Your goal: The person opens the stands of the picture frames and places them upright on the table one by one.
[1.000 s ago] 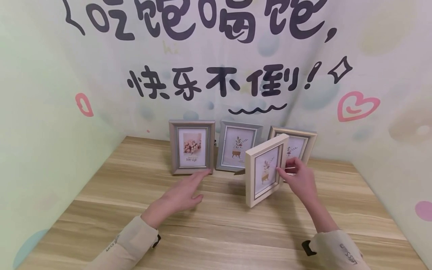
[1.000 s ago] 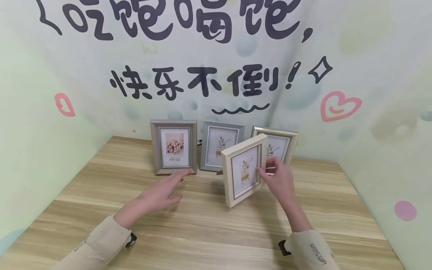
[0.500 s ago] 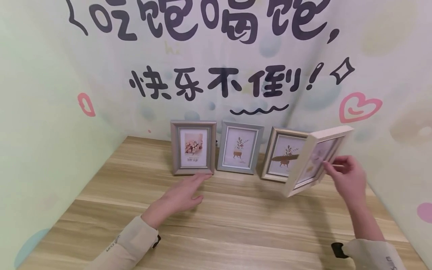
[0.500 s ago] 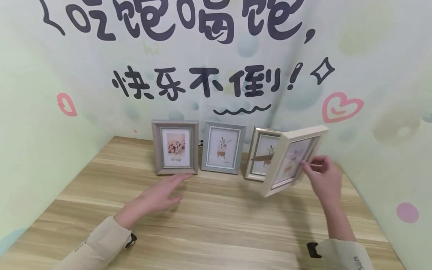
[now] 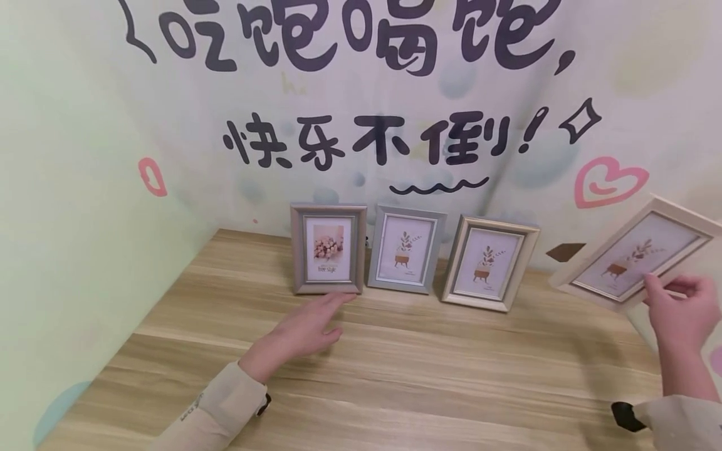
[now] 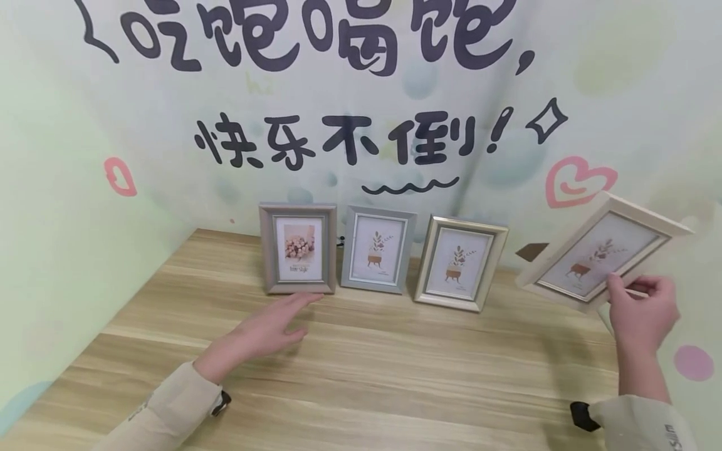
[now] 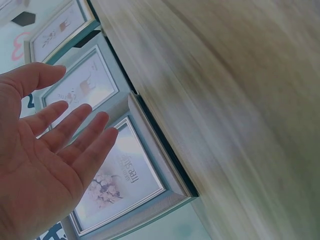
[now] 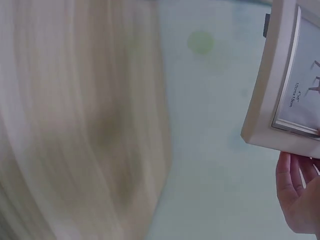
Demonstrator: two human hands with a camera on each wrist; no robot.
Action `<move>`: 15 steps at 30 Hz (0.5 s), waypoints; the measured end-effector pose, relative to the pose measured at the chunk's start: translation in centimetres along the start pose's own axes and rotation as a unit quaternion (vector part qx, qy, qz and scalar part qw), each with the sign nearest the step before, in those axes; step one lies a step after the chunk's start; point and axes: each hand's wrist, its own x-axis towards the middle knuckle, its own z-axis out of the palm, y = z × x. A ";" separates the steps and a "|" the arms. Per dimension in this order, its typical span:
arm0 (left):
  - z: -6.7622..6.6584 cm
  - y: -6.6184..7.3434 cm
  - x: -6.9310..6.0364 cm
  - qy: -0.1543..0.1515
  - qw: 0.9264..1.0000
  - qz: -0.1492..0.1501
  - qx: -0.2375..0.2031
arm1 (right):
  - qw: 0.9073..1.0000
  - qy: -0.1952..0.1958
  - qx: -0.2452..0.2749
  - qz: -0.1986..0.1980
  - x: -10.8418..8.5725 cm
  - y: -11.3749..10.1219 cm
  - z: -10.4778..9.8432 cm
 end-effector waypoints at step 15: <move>0.1 -0.1 0.2 -0.009 1.000 -0.011 -0.008 | 0.957 -0.062 -0.283 0.007 2.1 3.6 2.1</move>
